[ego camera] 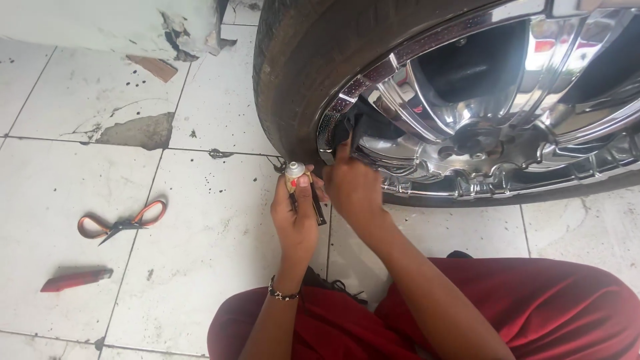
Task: The person applies a substance from a tube onto a car wheel rim and wipes it with a black cloth. They repeatedly apply the substance and wipe different sections of the chrome rim while sitting on the floor.
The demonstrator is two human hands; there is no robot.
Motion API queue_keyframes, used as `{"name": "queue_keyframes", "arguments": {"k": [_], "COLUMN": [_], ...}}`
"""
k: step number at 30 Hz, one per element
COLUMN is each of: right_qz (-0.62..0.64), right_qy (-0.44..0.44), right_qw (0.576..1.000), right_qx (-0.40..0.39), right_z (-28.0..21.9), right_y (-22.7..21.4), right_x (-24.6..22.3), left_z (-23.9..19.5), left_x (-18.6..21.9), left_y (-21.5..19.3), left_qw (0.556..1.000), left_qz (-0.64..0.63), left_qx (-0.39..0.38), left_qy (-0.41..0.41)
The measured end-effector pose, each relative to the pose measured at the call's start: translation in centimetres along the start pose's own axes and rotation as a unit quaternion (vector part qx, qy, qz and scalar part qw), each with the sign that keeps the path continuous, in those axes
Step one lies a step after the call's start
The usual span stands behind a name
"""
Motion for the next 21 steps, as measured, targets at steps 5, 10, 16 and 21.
{"name": "queue_keyframes", "arguments": {"k": [5, 10, 16, 21], "right_qz": [-0.054, -0.130, -0.084, -0.104], "right_qy": [-0.040, -0.044, -0.062, -0.101], "right_qw": [0.998, 0.990, 0.994, 0.989], "right_qx": [0.014, -0.002, 0.016, 0.041], "right_z": [-0.6, -2.1, 0.4, -1.2], "right_y": [-3.3, -7.5, -2.7, -7.6], "right_x": [2.3, 6.9, 3.0, 5.1], "left_z": [-1.0, -1.3, -0.9, -2.0], "left_x": [-0.8, -0.8, -1.4, -1.7], "left_y": [-0.6, -0.4, 0.1, -0.1], "left_qw": [1.000, 1.000, 1.000, 0.999], "left_qz": [0.012, 0.018, -0.001, 0.018], "left_qx": [-0.006, -0.007, -0.021, -0.023], "left_qy": [-0.005, -0.003, 0.013, 0.016]}}
Point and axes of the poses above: each hand's wrist, its own z-axis towards the middle knuckle, its own y-axis out of the palm, x = y × z, the point moved 2 cm from there along z, towards the middle knuckle, and after that the axes turned 13 degrees about y, right-handed, at the moved point
